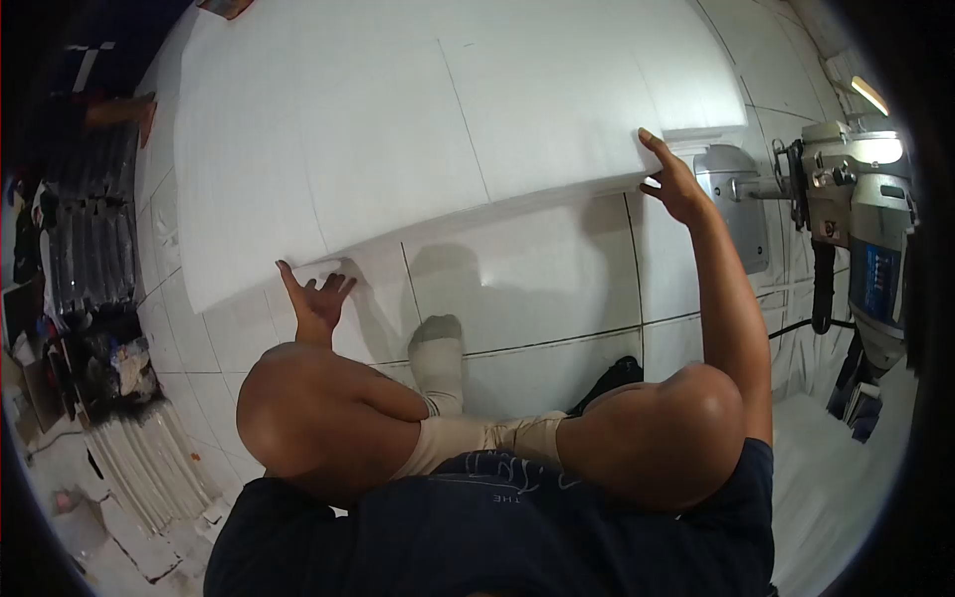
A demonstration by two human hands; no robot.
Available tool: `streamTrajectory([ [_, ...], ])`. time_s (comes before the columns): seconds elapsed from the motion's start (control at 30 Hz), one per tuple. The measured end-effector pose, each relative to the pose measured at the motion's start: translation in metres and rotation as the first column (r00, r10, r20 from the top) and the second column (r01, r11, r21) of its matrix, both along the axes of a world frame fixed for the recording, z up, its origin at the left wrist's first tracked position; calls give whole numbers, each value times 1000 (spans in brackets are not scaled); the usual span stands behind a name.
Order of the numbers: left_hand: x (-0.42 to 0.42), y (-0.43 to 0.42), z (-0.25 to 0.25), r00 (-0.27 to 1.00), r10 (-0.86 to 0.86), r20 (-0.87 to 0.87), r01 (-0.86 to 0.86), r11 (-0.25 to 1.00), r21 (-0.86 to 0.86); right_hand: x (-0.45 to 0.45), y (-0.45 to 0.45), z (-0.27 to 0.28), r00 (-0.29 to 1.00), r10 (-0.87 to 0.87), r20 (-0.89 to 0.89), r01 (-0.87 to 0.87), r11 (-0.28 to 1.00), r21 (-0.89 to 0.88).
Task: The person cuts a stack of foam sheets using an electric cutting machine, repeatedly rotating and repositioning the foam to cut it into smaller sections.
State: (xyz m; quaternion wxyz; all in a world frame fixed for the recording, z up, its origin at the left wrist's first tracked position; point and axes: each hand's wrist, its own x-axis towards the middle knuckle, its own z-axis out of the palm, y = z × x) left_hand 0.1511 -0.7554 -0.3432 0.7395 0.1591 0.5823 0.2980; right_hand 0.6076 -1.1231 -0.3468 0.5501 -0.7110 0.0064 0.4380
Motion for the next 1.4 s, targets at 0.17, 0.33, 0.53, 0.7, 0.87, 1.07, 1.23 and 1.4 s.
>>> streamTrajectory([
  [0.17, 11, 18, 2, 991, -116, -70, 121, 990, 78, 4, -4, 6, 985, 165, 41, -165, 986, -6],
  [0.33, 6, 32, -10, 998, -62, -32, 64, 996, 58, -5, -4, 4, 980, 180, 84, -172, 981, -94],
  [0.53, 12, 22, -4, 982, -97, -163, 124, 979, 162, 1, -9, 4, 976, 213, 47, -209, 975, -79],
  [0.7, 4, 25, -5, 1000, -13, -27, 14, 1000, 20, 5, -13, -4, 977, 211, -40, -213, 976, -53],
  [0.87, 2, 30, -8, 998, -43, -44, 45, 998, 37, 4, -12, 5, 966, 257, -24, -258, 966, -30],
  [1.07, 8, 30, -5, 995, -73, -73, 75, 997, 25, 0, -10, 1, 973, 231, 18, -229, 971, -69],
  [1.23, 10, 31, -7, 995, -32, -98, 33, 999, 7, 5, -17, -27, 980, 192, 61, -188, 980, -62],
  [1.4, 14, 24, -1, 995, -64, -76, 66, 997, 29, -6, -19, -22, 985, 148, 83, -147, 989, -23],
])
